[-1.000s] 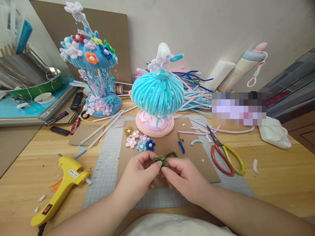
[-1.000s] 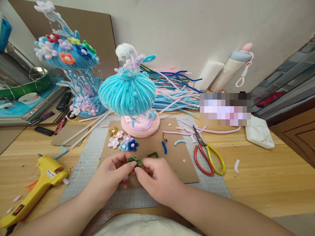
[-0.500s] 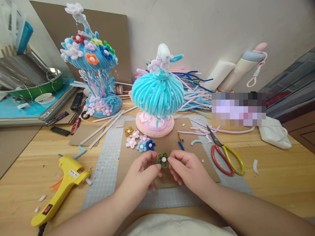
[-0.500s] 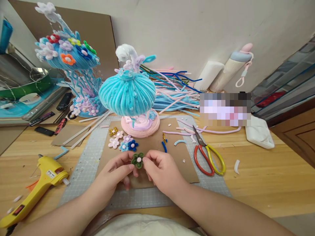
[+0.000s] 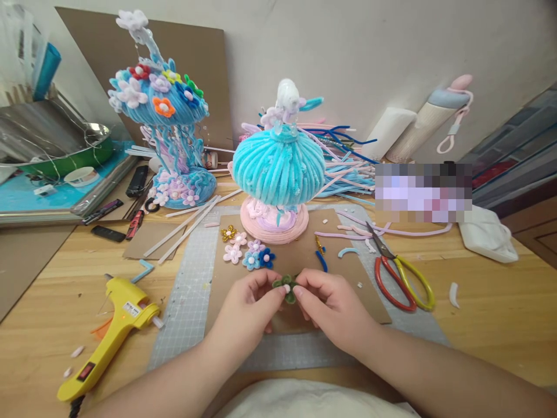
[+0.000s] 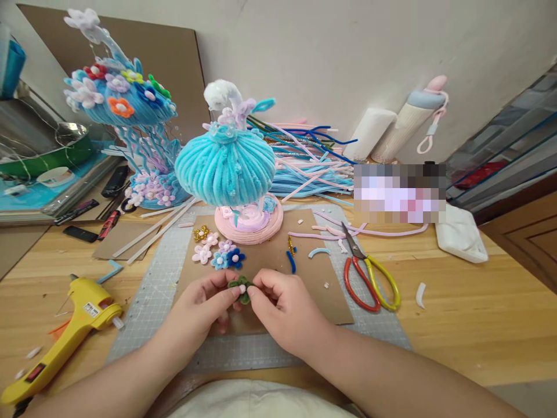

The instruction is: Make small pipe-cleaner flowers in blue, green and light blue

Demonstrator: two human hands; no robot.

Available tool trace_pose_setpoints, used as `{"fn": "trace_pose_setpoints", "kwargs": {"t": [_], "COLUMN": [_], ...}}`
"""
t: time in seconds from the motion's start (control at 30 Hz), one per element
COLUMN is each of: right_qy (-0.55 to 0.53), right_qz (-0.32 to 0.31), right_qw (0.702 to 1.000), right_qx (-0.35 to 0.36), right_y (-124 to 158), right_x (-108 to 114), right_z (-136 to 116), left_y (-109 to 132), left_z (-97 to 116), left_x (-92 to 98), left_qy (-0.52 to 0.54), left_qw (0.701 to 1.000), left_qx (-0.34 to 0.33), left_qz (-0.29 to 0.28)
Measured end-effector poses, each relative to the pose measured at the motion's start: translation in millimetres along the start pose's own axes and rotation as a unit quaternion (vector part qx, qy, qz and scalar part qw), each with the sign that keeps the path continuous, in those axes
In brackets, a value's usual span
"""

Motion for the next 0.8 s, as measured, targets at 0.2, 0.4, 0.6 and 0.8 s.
{"fn": "trace_pose_setpoints", "kwargs": {"t": [0.2,0.4,0.6,0.8], "right_qy": [0.063,0.092,0.094,0.093], "right_qz": [0.02,0.033,0.035,0.031], "right_qw": [0.998,0.995,0.994,0.995], "right_qx": [0.013,0.034,0.037,0.03], "right_y": [1,2,3,3], "right_x": [2,4,3,3], "right_z": [-4,-9,-10,-10], "left_y": [-2,-2,-1,-2], "left_z": [-4,-6,-1,-1], "left_x": [1.0,1.8,1.2,0.7], "left_qy": [-0.041,-0.053,-0.07,-0.078], "left_qw": [0.999,0.998,0.997,0.997], "left_qx": [0.02,0.015,0.008,0.003], "left_qz": [0.004,0.015,0.024,0.017]}}
Point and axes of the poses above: each hand's wrist, its own y-axis away from the middle knuckle, its own x-axis out of the back of the hand, z = x × y, the point moved 7 cm from there along -y, towards the middle knuckle, and after that the axes turned 11 degrees about -z, right-handed, at the moved point
